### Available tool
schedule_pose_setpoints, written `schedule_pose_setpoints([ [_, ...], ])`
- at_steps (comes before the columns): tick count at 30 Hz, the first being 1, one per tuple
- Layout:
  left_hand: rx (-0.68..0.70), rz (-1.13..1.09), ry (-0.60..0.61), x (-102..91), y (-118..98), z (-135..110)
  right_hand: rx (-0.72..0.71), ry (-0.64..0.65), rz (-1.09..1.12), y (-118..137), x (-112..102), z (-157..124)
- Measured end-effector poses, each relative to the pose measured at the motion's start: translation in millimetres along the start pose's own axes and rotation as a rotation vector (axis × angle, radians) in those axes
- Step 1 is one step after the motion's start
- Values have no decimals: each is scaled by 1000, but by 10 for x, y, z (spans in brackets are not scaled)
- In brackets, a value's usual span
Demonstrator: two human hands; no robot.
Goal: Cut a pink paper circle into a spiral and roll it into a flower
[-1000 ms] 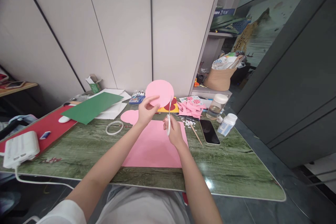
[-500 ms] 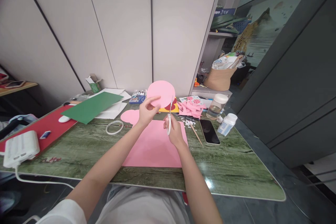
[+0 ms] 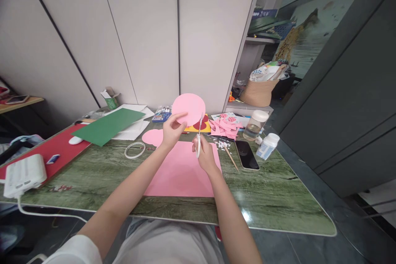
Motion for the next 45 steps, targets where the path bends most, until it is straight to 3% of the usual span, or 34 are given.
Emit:
schedule_pose_setpoints([
  [45, -33, -17, -10, 23, 19, -13, 20, -12, 23, -17, 23, -1],
])
Point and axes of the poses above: each hand's wrist, its own z-axis towards the middle knuckle, its own x-axis out of the palm, y = z × x, the point moved 6 cm from there along z, towards the middle knuckle, and after that the axes turned 12 degrees about -z, right-handed, at the moved point
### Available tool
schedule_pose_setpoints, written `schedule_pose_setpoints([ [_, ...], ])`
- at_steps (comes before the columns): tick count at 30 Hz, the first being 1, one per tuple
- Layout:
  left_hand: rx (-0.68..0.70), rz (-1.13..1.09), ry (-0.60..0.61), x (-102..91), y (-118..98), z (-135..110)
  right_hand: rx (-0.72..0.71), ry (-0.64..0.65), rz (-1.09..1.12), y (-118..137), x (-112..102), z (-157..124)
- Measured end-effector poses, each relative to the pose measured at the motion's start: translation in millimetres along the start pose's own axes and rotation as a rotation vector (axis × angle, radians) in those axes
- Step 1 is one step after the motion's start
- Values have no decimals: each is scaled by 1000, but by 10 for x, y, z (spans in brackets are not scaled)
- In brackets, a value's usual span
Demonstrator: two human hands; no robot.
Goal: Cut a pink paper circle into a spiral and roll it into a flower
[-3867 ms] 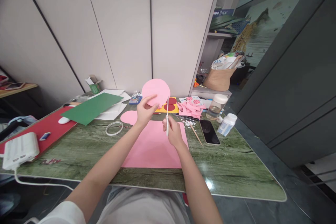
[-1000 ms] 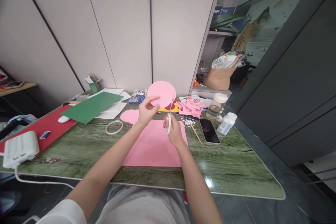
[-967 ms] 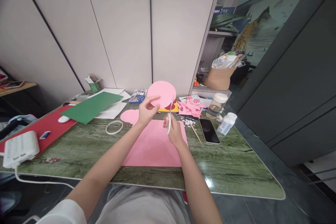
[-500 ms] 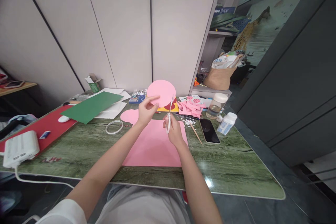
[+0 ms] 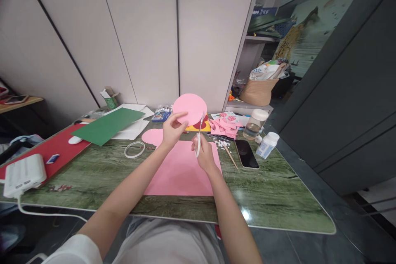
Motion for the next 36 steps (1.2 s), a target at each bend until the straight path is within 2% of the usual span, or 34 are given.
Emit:
schedule_pose_setpoints([
  [7, 0, -5, 43, 28, -3, -14, 25, -22, 19, -28, -14, -11],
  [20, 34, -3, 34, 16, -8, 1, 13, -18, 6, 8, -11, -2],
  [36, -5, -35, 14, 11, 92, -8, 23, -24, 12, -17, 3, -2],
])
Point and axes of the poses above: each hand's wrist, its own z-axis towards the middle knuckle, its own x-axis out of the palm, y = z × x, the point moved 6 cm from there along z, towards the middle knuckle, and after that the axes turned 12 degrees about -z, right-handed, at the moved point
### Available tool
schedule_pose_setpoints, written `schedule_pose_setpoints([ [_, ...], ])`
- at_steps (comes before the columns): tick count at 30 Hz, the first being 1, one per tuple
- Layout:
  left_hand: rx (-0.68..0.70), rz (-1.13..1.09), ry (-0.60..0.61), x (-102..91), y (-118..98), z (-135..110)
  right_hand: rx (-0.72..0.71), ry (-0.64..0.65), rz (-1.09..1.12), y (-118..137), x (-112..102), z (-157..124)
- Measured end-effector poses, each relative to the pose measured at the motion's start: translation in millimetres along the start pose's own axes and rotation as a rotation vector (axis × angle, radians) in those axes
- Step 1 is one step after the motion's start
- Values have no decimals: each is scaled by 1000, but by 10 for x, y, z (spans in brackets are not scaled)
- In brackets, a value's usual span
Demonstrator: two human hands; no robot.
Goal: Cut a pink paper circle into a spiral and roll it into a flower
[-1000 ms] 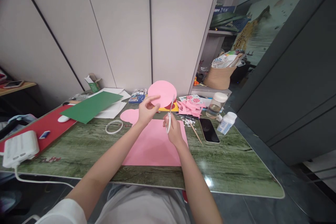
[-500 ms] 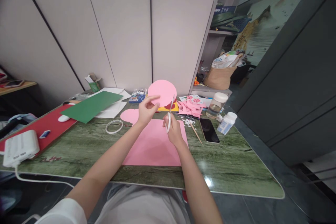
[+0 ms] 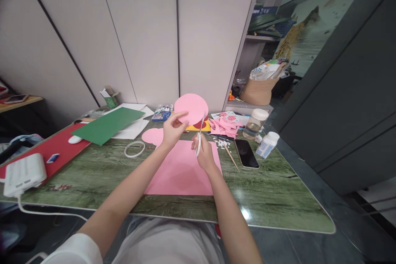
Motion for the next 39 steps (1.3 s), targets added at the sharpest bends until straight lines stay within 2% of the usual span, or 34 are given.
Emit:
schedule_pose_setpoints([
  [11, -5, 3, 33, 29, -47, -2, 3, -1, 13, 5, -15, -9],
  [34, 49, 26, -37, -36, -69, 27, -24, 28, -34, 33, -2, 4],
  [39, 51, 11, -17, -39, -40, 36, -15, 27, -33, -7, -3, 3],
])
Point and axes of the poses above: each hand's wrist, its own z-axis towards the middle knuckle, its own x-axis out of the palm, y = z × x, the point moved 6 cm from there along z, towards the middle knuckle, and after that the axes turned 12 degrees about -z, right-handed, at the moved point
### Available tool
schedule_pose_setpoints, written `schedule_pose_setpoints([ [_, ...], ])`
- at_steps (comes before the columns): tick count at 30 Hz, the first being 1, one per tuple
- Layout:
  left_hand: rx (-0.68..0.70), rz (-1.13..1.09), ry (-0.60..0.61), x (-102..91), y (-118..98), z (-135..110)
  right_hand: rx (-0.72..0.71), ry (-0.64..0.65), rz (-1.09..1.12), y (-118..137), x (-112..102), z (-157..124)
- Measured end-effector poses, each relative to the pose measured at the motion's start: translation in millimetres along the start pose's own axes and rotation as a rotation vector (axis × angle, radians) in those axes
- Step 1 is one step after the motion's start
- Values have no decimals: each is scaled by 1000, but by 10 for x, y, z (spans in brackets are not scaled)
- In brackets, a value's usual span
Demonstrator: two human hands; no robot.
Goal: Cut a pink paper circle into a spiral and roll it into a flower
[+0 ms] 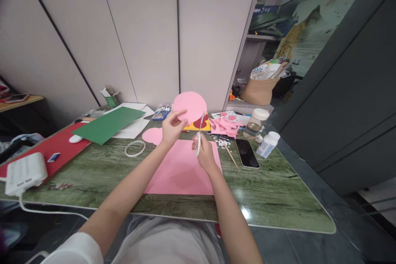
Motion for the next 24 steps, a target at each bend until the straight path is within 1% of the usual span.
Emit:
schedule_pose_setpoints([
  [8, -3, 10, 39, -4, -15, 8, 8, 2, 6, -29, 10, -5],
  [14, 4, 23, 25, -4, -45, 14, 10, 3, -4, -34, 6, 3],
  [24, -31, 27, 11, -41, -36, 4, -14, 5, -8, 37, 7, 0],
])
Point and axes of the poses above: each hand's wrist, its own z-axis towards the middle knuckle, its own x-axis out of the palm, y = z × x, the point moved 6 cm from there along z, towards the middle knuckle, and after that the axes turned 12 degrees about -z, right-handed, at the moved point
